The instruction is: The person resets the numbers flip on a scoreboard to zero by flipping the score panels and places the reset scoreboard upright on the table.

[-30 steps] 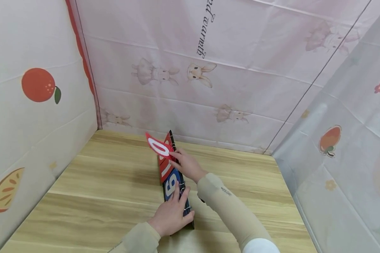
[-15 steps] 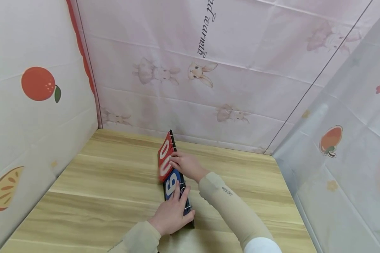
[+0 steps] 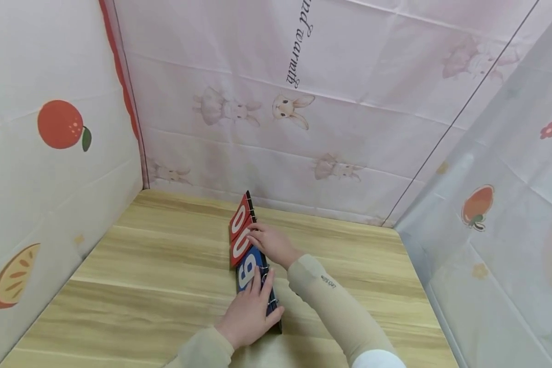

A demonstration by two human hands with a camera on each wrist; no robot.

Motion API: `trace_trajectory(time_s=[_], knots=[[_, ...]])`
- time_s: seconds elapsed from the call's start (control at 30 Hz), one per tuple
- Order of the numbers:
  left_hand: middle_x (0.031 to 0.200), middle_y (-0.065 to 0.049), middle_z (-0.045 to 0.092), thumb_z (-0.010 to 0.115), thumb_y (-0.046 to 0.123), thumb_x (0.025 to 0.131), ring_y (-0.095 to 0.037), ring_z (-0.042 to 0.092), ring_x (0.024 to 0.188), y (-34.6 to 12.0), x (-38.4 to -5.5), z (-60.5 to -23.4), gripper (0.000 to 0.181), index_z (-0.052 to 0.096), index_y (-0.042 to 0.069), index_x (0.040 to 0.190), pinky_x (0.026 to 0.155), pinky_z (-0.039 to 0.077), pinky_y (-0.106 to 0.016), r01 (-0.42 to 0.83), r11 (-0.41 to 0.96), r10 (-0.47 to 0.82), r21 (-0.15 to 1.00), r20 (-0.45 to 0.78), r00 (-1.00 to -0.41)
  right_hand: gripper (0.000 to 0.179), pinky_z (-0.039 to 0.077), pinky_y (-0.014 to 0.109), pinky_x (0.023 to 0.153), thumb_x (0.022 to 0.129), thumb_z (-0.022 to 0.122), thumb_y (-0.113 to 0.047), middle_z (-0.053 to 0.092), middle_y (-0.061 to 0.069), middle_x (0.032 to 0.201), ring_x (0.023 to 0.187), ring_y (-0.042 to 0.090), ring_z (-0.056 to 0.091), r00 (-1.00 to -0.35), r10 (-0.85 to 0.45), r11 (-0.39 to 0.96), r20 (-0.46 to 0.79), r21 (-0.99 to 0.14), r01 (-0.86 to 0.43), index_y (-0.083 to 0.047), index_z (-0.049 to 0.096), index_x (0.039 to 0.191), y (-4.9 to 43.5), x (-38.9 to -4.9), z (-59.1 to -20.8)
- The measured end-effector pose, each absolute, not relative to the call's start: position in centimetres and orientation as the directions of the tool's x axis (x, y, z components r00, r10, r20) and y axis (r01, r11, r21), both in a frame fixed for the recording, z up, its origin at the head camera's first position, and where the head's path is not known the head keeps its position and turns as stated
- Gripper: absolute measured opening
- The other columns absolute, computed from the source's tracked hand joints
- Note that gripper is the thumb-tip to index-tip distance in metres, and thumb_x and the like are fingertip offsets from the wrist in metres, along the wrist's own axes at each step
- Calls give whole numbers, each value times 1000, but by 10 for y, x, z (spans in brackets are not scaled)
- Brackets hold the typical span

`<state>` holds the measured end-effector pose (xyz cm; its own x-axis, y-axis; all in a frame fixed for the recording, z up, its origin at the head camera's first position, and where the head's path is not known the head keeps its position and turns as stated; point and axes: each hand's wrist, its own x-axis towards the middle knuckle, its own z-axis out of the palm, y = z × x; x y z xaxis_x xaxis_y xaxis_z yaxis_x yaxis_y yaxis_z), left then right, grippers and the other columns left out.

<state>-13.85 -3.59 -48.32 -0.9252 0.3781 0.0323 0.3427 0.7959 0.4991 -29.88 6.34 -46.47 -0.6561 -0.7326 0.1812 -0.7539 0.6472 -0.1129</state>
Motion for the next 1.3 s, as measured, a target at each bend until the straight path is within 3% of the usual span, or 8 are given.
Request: trace_trajectory(time_s=[0.2,0.33,0.5,0.6,0.67,0.87,1.07,1.3], knots=[[145,-27,27,31,64,91,-42,37,127,-31,-127,-480,78,29,10,147,91,40,-54,335,856,311,395,125,-942,35,38,34,98,100,44,-28,48,6,137,121,19,48,-666,-724,649,181,-149,-746,-10,61,125,64,-298,-465],[141,-26,35,32,63,92,-36,48,119,-30,-120,-479,73,36,12,144,85,45,-50,336,878,293,341,172,-941,42,36,38,100,100,43,-29,40,8,143,126,23,43,-674,-707,640,217,-211,-739,-8,49,136,67,-295,-471],[132,-26,47,35,61,92,-30,60,104,-29,-113,-480,70,45,10,139,78,49,-44,380,873,324,305,219,-920,60,38,41,98,99,39,-41,26,8,151,117,23,51,-799,-569,644,193,-500,-579,-14,21,149,82,-286,-491],[127,-24,53,45,56,91,-29,63,98,-30,-109,-480,66,48,9,136,76,50,-43,397,866,339,304,227,-913,66,39,44,97,98,35,-47,23,10,152,115,26,52,-860,-500,571,102,-708,-416,-16,12,151,93,-276,-504],[123,-21,57,53,51,89,-28,64,92,-31,-108,-479,63,49,7,135,74,50,-42,411,864,350,290,239,-906,68,37,46,98,98,33,-50,23,13,151,122,29,46,-873,-488,518,8,-802,-297,-15,9,151,100,-268,-513],[114,-20,63,65,42,83,-26,66,76,-32,-111,-470,61,54,3,129,63,51,-37,442,867,371,230,294,-881,76,35,46,100,96,28,-57,24,13,151,132,30,34,-814,-532,420,-233,-908,-15,-8,9,150,116,-251,-532],[112,-23,62,68,36,82,-27,65,67,-32,-111,-466,59,55,-1,126,56,49,-36,461,860,391,219,296,-871,61,28,48,104,99,21,-51,42,7,141,131,26,36,-742,-627,252,-237,-963,95,-12,32,145,117,-243,-541],[110,-23,63,68,40,82,-27,64,67,-33,-115,-464,61,56,-2,124,57,50,-36,494,854,435,161,298,-849,57,27,49,104,99,20,-51,49,4,131,122,20,44,-755,-611,184,-238,-970,156,-16,43,138,114,-234,-539]])
